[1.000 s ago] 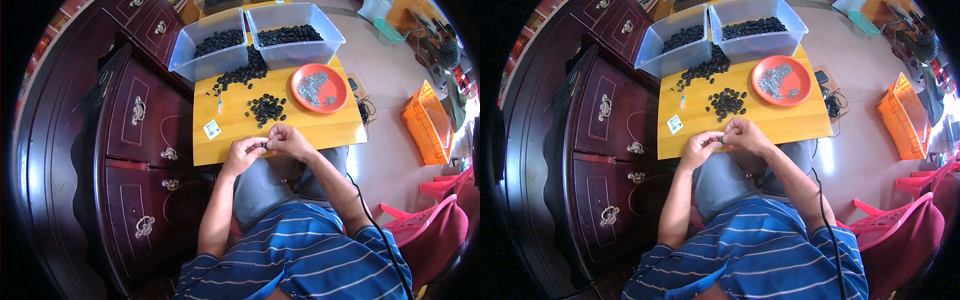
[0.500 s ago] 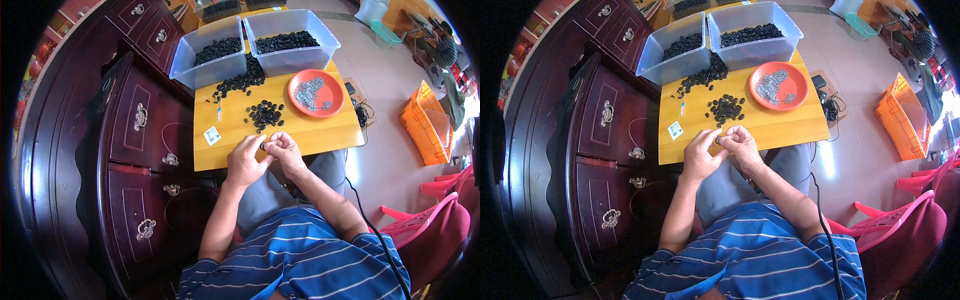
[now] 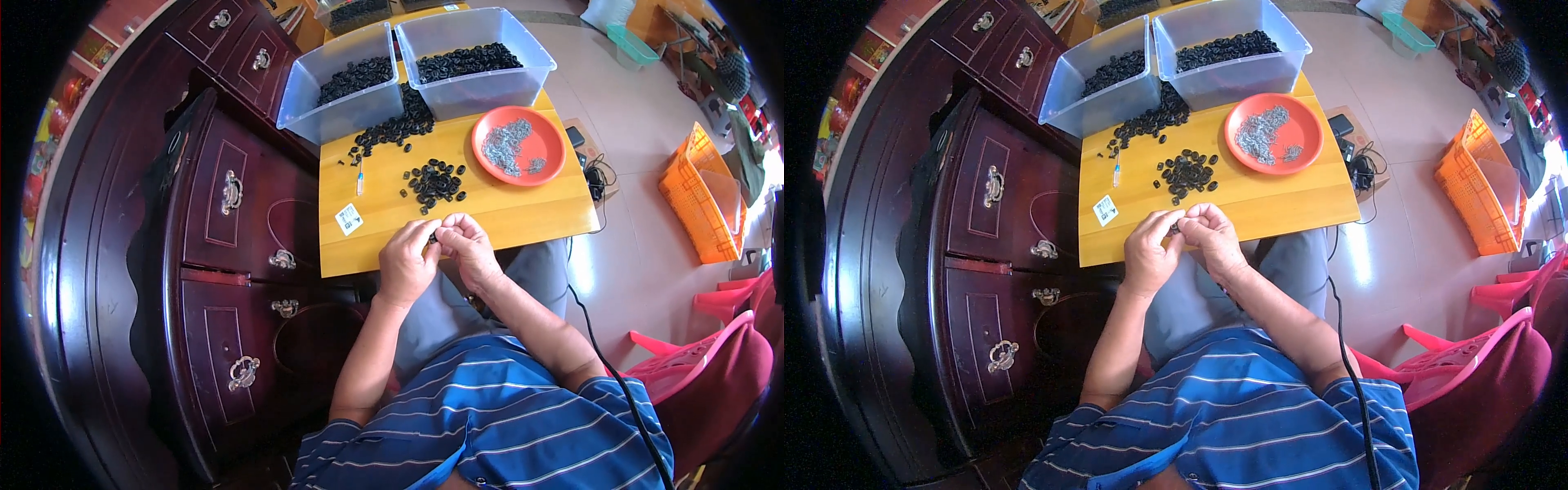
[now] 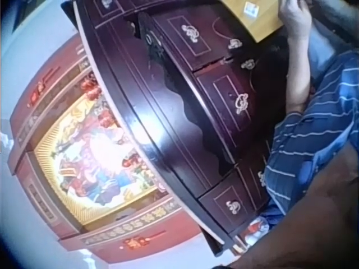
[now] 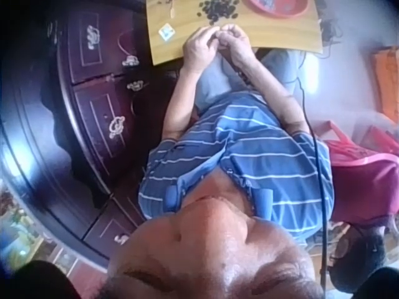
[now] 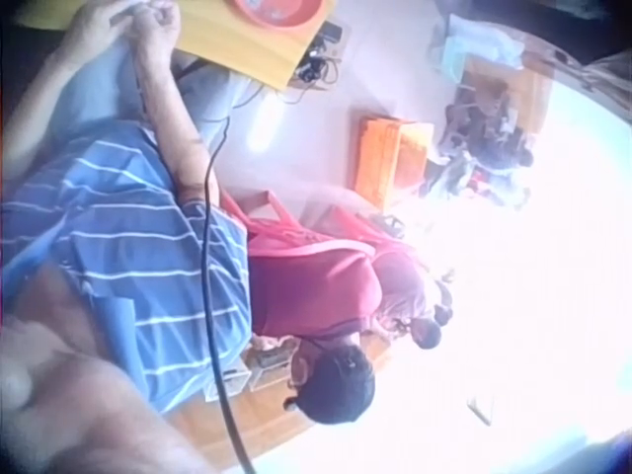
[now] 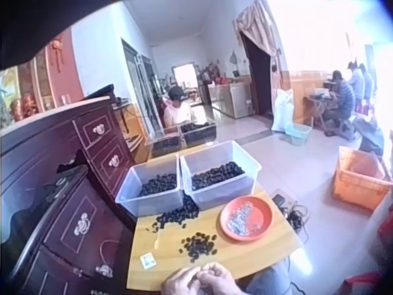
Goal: The person assembles small components by picking up metal pins from a plate and inserting them into plastic parts by hand.
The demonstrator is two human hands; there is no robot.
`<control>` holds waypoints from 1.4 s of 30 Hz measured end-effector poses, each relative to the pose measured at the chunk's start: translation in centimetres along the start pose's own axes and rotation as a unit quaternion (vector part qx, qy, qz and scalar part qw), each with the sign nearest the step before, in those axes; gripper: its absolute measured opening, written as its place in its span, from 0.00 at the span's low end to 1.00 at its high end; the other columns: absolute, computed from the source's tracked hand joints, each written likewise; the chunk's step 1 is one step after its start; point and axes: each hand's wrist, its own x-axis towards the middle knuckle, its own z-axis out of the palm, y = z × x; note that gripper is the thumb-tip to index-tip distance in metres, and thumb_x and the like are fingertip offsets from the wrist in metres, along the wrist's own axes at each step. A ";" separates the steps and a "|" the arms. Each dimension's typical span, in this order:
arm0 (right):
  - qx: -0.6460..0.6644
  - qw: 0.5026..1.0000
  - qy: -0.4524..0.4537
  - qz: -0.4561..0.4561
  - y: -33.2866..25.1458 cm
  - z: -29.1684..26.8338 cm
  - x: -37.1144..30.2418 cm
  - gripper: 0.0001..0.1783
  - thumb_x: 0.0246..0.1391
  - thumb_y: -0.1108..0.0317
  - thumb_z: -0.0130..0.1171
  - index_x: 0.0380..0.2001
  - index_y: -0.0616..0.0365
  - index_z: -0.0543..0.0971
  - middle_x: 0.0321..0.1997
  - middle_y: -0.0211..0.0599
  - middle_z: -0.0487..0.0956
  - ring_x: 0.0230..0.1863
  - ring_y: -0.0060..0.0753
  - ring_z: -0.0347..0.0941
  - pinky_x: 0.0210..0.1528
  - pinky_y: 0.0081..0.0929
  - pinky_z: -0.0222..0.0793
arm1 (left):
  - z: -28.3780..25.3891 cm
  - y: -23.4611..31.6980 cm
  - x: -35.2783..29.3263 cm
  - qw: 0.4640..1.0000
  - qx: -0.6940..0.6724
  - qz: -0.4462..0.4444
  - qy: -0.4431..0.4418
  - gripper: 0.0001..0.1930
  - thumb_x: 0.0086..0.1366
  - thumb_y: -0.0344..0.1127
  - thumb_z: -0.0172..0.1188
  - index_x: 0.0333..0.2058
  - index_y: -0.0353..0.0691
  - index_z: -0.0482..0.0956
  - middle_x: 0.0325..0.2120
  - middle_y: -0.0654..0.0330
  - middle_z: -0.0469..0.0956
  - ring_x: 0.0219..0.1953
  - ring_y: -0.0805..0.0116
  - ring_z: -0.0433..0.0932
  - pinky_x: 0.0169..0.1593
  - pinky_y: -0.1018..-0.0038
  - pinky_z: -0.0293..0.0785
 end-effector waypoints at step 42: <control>0.014 1.000 0.026 -0.009 -3.0 -0.9 2.0 0.07 0.63 0.69 0.66 0.36 0.49 0.76 0.31 0.20 0.78 0.32 0.12 0.72 0.39 0.15 0.68 | 1.6 -0.4 4.3 0.998 -0.055 0.012 -0.043 0.12 0.58 0.24 0.69 0.42 0.38 0.83 0.34 0.51 0.83 0.35 0.49 0.83 0.38 0.62 0.80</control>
